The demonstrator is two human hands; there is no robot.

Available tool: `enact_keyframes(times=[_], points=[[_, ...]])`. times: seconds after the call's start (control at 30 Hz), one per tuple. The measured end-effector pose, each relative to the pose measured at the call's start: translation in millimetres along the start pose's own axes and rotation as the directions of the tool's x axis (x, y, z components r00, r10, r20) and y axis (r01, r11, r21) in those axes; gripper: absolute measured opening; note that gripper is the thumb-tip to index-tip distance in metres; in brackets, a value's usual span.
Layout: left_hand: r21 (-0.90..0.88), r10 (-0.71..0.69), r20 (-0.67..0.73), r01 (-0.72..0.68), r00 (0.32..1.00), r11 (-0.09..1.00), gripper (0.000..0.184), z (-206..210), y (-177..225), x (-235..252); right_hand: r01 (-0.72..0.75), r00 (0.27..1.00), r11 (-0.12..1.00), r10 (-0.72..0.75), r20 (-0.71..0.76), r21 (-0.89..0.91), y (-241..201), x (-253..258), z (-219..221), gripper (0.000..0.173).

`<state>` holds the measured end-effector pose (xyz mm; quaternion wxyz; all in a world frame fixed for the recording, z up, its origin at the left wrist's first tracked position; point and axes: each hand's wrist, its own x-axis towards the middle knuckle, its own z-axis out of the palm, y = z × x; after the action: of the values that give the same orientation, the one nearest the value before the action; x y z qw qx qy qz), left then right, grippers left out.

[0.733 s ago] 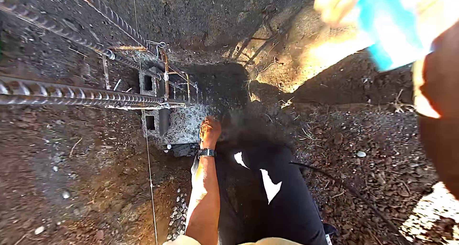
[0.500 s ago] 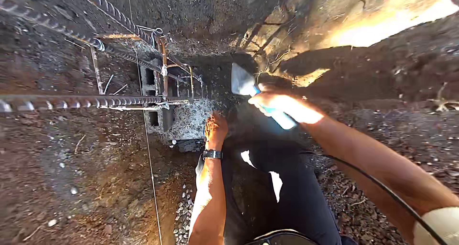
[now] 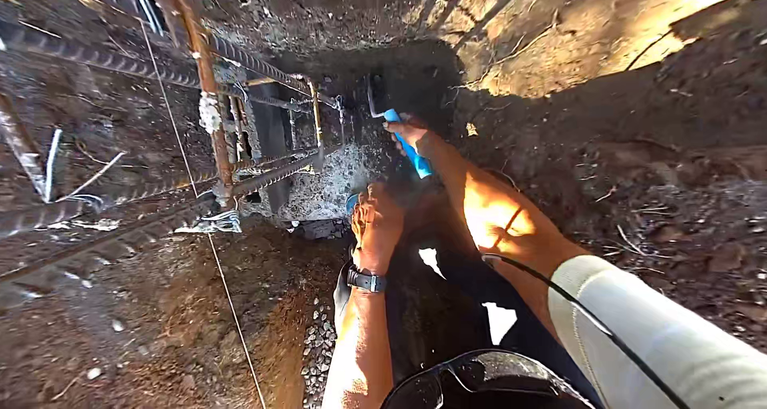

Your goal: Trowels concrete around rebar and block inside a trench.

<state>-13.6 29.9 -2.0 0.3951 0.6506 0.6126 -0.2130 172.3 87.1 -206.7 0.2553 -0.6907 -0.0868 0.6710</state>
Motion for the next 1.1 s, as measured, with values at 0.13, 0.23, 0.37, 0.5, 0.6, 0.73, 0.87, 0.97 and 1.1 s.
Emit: enact_keyframes(times=[0.13, 0.23, 0.37, 0.5, 0.6, 0.73, 0.87, 0.97, 1.1], points=[[-0.018, 0.002, 0.024, -0.001, 1.000, 1.000, 0.041, -0.6, 9.5, -2.1, -0.018, 0.992, 0.975, 0.045, -0.118, 0.223, 42.1, -22.3, -26.6, 0.047], [-0.029, 0.016, 0.043, -0.015, 0.999, 0.999, 0.041, -1.2, 7.3, -3.8, -0.028, 0.984, 0.931, 0.090, -0.153, 0.365, 38.2, -33.7, -12.7, 0.046], [-0.048, 0.011, 0.031, -0.010, 0.999, 0.999, 0.041, -2.4, 7.0, -3.8, -0.021, 0.957, 0.893, 0.148, -0.250, 0.449, 42.5, -59.2, 13.0, 0.042], [-0.053, 0.032, 0.025, -0.031, 0.999, 0.998, 0.041, 1.4, 7.6, -7.5, -0.033, 0.956, 0.970, 0.102, -0.277, 0.242, 72.2, -71.9, 25.1, 0.047], [-0.033, 0.050, 0.002, -0.050, 0.999, 0.998, 0.040, 1.3, 4.9, -5.4, 0.058, 0.983, 0.998, -0.058, -0.172, -0.004, 78.5, -65.0, 47.8, 0.053], [-0.035, 0.049, 0.005, -0.049, 0.999, 0.998, 0.039, 1.1, 6.1, -4.6, 0.166, 0.986, 0.890, -0.160, 0.051, -0.425, 98.4, -61.0, 50.6, 0.055], [-0.047, 0.050, 0.024, -0.049, 0.998, 0.998, 0.040, -0.1, -0.7, -4.5, 0.038, 0.995, 0.847, -0.080, -0.057, -0.529, 107.9, -73.9, 11.2, 0.055], [-0.061, 0.035, 0.028, -0.034, 0.999, 0.998, 0.040, -2.5, 0.5, -1.6, -0.025, 0.994, 0.851, -0.035, -0.104, -0.525, 94.9, -84.5, -10.6, 0.054], [-0.060, 0.060, 0.027, -0.058, 0.998, 0.996, 0.040, -4.5, -0.9, -4.5, -0.064, 0.983, 0.838, -0.040, -0.178, -0.542, 94.9, -87.5, -18.7, 0.052]])
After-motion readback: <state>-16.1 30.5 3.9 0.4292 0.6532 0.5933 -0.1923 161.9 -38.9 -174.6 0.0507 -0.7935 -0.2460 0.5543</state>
